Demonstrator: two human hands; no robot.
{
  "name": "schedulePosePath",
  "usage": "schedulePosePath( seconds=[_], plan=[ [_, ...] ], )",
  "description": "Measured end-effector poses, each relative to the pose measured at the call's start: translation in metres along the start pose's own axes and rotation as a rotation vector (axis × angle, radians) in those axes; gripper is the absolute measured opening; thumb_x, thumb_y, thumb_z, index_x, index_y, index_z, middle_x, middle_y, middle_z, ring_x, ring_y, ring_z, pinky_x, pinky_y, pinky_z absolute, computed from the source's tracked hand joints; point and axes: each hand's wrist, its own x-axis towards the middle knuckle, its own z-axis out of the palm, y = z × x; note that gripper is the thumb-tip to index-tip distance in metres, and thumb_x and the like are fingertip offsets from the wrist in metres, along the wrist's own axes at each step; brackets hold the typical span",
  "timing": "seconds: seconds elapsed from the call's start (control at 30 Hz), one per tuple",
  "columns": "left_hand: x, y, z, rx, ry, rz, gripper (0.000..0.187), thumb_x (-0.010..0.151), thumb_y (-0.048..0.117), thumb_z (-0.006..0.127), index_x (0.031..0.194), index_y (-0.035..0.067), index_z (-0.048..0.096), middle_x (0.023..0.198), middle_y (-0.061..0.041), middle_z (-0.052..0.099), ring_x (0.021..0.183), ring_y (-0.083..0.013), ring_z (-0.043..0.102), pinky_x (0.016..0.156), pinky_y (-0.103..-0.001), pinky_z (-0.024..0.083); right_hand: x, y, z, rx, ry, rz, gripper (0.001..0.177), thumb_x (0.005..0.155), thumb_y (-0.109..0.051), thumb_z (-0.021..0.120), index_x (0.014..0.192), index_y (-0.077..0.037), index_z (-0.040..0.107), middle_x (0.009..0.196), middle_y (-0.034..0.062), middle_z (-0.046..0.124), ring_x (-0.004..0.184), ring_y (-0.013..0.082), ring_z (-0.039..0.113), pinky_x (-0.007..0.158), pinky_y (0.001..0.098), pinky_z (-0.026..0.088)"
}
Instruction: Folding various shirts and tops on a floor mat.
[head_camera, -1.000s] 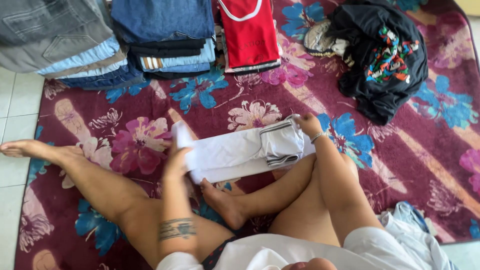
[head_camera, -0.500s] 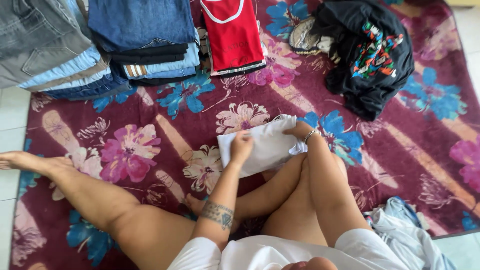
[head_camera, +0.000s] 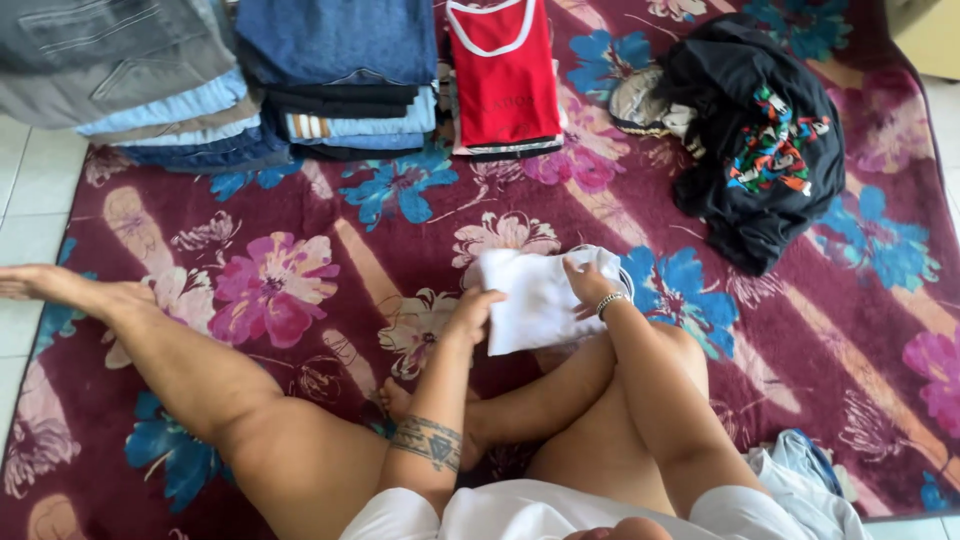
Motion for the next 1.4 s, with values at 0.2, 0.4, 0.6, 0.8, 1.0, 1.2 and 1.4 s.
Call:
schedulePosePath(
  seconds=[0.2, 0.4, 0.6, 0.8, 1.0, 1.2, 1.4],
  plan=[
    [0.013, -0.003, 0.004, -0.153, 0.014, 0.010, 0.106, 0.096, 0.081, 0.013, 0.169, 0.006, -0.004, 0.177, -0.015, -0.007, 0.163, -0.0280, -0.002, 0.131, -0.046, 0.004, 0.021, -0.010, 0.046, 0.884, -0.564, 0.137, 0.087, 0.089, -0.079, 0.027, 0.144, -0.016, 0.050, 0.135, 0.0158, 0.060, 0.116, 0.0464, 0.061, 0.102, 0.0625, 0.048],
    [-0.106, 0.134, -0.037, -0.132, -0.019, 0.002, 0.107, 0.093, 0.082, 0.015, 0.166, 0.006, -0.005, 0.175, -0.013, -0.008, 0.162, -0.0278, -0.006, 0.128, -0.051, -0.002, 0.062, -0.033, 0.103, 1.394, -0.813, -0.288, 0.092, 0.098, -0.077, 0.036, 0.146, -0.001, 0.052, 0.137, 0.0208, 0.061, 0.121, 0.0374, 0.063, 0.107, 0.0530, 0.047],
    [-0.026, 0.042, -0.016, -0.330, -0.037, -0.095, 0.116, 0.082, 0.088, 0.017, 0.164, 0.009, -0.004, 0.173, -0.011, -0.009, 0.159, -0.0275, -0.002, 0.125, -0.053, 0.001, 0.113, 0.022, 0.166, 1.132, -0.632, -0.073, 0.090, 0.092, -0.076, 0.040, 0.135, 0.000, 0.061, 0.124, 0.0160, 0.070, 0.112, 0.0310, 0.066, 0.101, 0.0442, 0.051],
    [-0.023, 0.032, -0.002, -0.056, -0.121, -0.167, 0.132, 0.074, 0.099, 0.029, 0.165, 0.012, -0.010, 0.173, -0.012, -0.012, 0.159, -0.0315, -0.013, 0.124, -0.059, -0.006, 0.073, 0.034, 0.166, 0.670, -0.455, 0.181, 0.055, 0.092, -0.054, 0.064, 0.117, -0.004, 0.065, 0.101, 0.0093, 0.070, 0.093, 0.0268, 0.065, 0.081, 0.0436, 0.056],
    [-0.177, 0.082, -0.047, 0.138, -0.543, -0.043, 0.097, 0.081, 0.071, 0.045, 0.148, 0.005, 0.021, 0.154, -0.019, 0.021, 0.143, -0.0348, 0.023, 0.113, -0.054, 0.021, 0.050, 0.039, 0.163, 0.201, -0.437, 0.084, 0.050, 0.086, -0.038, 0.077, 0.117, -0.001, 0.068, 0.102, 0.0141, 0.074, 0.085, 0.0293, 0.072, 0.071, 0.0462, 0.060],
    [-0.438, -0.105, -0.047, 0.824, -1.313, 0.183, 0.064, 0.084, 0.041, 0.078, 0.121, -0.007, 0.059, 0.123, -0.031, 0.063, 0.118, -0.0417, 0.060, 0.099, -0.046, 0.048, 0.050, 0.061, 0.170, -0.175, -0.386, -0.064, 0.060, 0.086, -0.048, 0.081, 0.121, 0.000, 0.069, 0.107, 0.0136, 0.076, 0.092, 0.0264, 0.074, 0.077, 0.0392, 0.060],
    [-0.440, -0.071, -0.057, 0.906, -1.399, 0.115, 0.048, 0.087, 0.046, 0.071, 0.106, 0.002, 0.073, 0.110, -0.023, 0.073, 0.106, -0.0382, 0.069, 0.094, -0.046, 0.054, -0.001, 0.027, 0.165, 0.195, -0.444, 0.143, 0.063, 0.081, -0.039, 0.081, 0.128, -0.002, 0.060, 0.114, 0.0125, 0.072, 0.098, 0.0260, 0.071, 0.083, 0.0426, 0.060]
  ],
)
